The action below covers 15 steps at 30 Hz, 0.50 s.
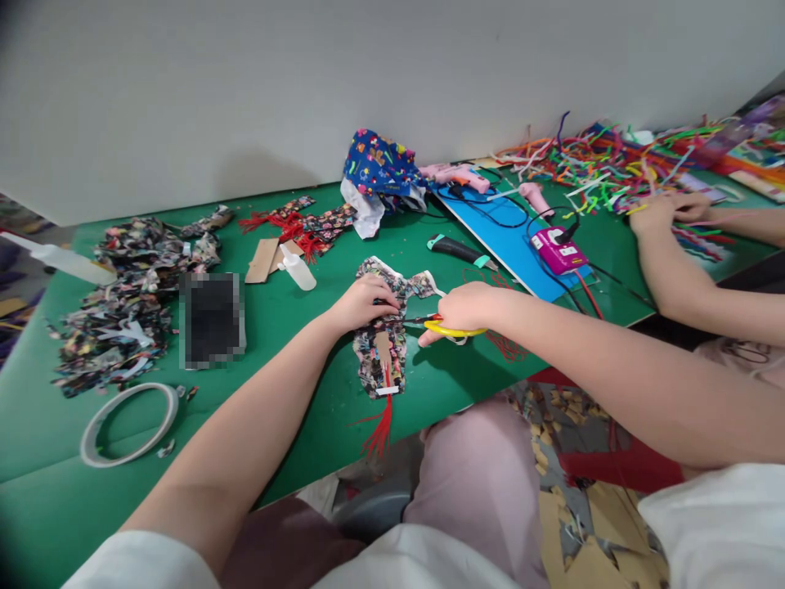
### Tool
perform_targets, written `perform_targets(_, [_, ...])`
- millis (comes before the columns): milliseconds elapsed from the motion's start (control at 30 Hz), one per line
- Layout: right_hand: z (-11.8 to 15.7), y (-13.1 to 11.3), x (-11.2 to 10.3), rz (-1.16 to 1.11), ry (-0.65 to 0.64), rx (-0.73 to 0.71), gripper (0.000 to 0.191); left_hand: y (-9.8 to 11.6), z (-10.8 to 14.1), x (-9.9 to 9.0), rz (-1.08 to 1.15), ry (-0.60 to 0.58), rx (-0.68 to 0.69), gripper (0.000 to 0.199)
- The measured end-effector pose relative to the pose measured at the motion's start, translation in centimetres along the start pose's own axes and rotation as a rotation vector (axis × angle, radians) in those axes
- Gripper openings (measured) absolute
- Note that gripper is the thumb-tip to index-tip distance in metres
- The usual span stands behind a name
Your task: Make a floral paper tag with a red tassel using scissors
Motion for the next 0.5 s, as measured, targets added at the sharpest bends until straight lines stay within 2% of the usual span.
perform_targets(233, [0.23,0.00,0.00,0.038,-0.013,-0.009,0.090,0.08,0.11,-0.17,0.023,0.033,0.009,0.010])
perform_targets(500, [0.07,0.05,-0.80,0.026,0.032,0.012,0.087,0.11,0.19,-0.43,0.051,0.047,0.010,0.009])
Point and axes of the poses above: each hand's wrist, its own z-axis away from the middle knuckle, its own x-axis out of the palm, y = z × x, the point moved 9 cm from there along -z, towards the middle knuckle, and after that the axes turned 12 degrees about -y, right-handed, at the moved point
